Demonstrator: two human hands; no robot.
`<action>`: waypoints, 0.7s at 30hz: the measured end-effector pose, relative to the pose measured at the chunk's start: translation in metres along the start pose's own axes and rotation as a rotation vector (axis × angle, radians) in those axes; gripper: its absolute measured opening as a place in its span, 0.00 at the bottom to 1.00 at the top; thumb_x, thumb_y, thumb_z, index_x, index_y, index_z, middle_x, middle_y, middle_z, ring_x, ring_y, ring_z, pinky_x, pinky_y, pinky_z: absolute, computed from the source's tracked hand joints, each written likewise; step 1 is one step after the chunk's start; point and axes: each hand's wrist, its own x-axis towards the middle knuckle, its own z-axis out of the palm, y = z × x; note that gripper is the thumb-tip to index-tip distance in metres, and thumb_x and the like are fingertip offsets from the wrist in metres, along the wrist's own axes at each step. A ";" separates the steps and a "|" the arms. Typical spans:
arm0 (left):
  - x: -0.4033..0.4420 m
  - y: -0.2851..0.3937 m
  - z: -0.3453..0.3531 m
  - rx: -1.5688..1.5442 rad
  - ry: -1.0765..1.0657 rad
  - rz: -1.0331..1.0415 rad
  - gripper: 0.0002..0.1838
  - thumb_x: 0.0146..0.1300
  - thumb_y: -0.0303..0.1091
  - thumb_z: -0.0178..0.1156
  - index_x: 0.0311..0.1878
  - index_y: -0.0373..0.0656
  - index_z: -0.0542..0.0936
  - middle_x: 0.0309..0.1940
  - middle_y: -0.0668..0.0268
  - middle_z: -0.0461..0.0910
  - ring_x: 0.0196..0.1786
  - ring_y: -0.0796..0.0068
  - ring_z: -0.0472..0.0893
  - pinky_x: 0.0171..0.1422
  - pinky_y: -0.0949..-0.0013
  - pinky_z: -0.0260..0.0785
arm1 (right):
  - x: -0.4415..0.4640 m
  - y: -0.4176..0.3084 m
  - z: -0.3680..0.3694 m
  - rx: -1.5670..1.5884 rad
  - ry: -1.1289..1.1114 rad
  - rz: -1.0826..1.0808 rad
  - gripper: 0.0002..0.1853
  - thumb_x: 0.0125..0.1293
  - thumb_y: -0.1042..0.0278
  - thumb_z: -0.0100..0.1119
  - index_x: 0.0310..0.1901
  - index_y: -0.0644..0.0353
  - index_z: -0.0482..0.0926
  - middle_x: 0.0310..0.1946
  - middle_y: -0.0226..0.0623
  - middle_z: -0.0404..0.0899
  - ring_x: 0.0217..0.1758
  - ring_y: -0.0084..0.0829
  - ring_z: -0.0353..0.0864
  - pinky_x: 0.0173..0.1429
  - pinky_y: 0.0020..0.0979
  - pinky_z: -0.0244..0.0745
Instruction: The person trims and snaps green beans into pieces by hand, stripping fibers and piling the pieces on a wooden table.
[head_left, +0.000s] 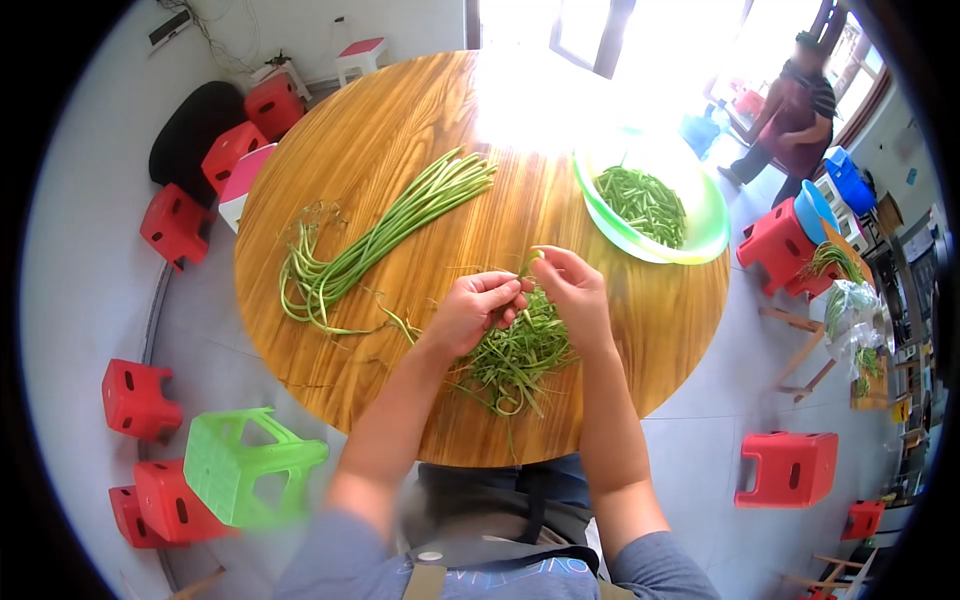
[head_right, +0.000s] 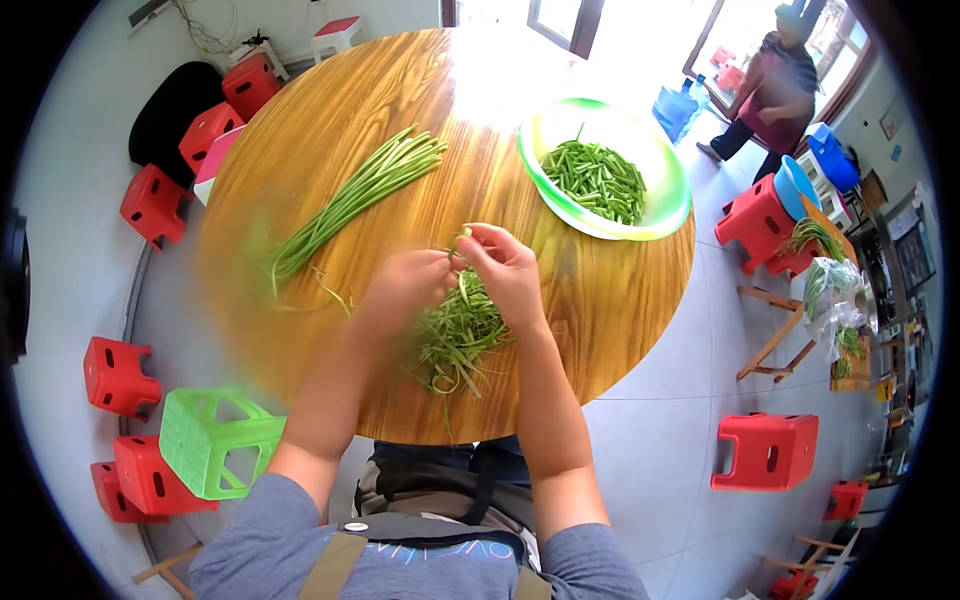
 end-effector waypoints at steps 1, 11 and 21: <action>0.001 -0.002 0.000 0.029 -0.017 0.011 0.10 0.66 0.30 0.52 0.45 0.34 0.77 0.28 0.68 0.77 0.27 0.83 0.72 0.31 0.80 0.65 | -0.002 0.003 0.007 -0.029 -0.052 -0.032 0.08 0.62 0.72 0.60 0.40 0.65 0.79 0.30 0.29 0.78 0.32 0.18 0.78 0.35 0.19 0.72; 0.017 -0.023 -0.020 -0.409 0.016 -0.020 0.11 0.68 0.33 0.50 0.46 0.37 0.75 0.38 0.62 0.80 0.41 0.71 0.80 0.49 0.66 0.75 | -0.005 0.002 0.010 -0.164 -0.257 -0.194 0.03 0.59 0.78 0.61 0.34 0.67 0.80 0.30 0.30 0.76 0.31 0.19 0.76 0.33 0.20 0.70; 0.014 0.000 -0.047 -0.557 0.186 0.198 0.13 0.69 0.34 0.49 0.53 0.41 0.73 0.30 0.67 0.76 0.27 0.81 0.70 0.29 0.77 0.63 | -0.016 -0.027 -0.005 -0.105 -0.618 0.208 0.11 0.56 0.68 0.65 0.38 0.65 0.81 0.30 0.28 0.77 0.30 0.18 0.71 0.35 0.22 0.68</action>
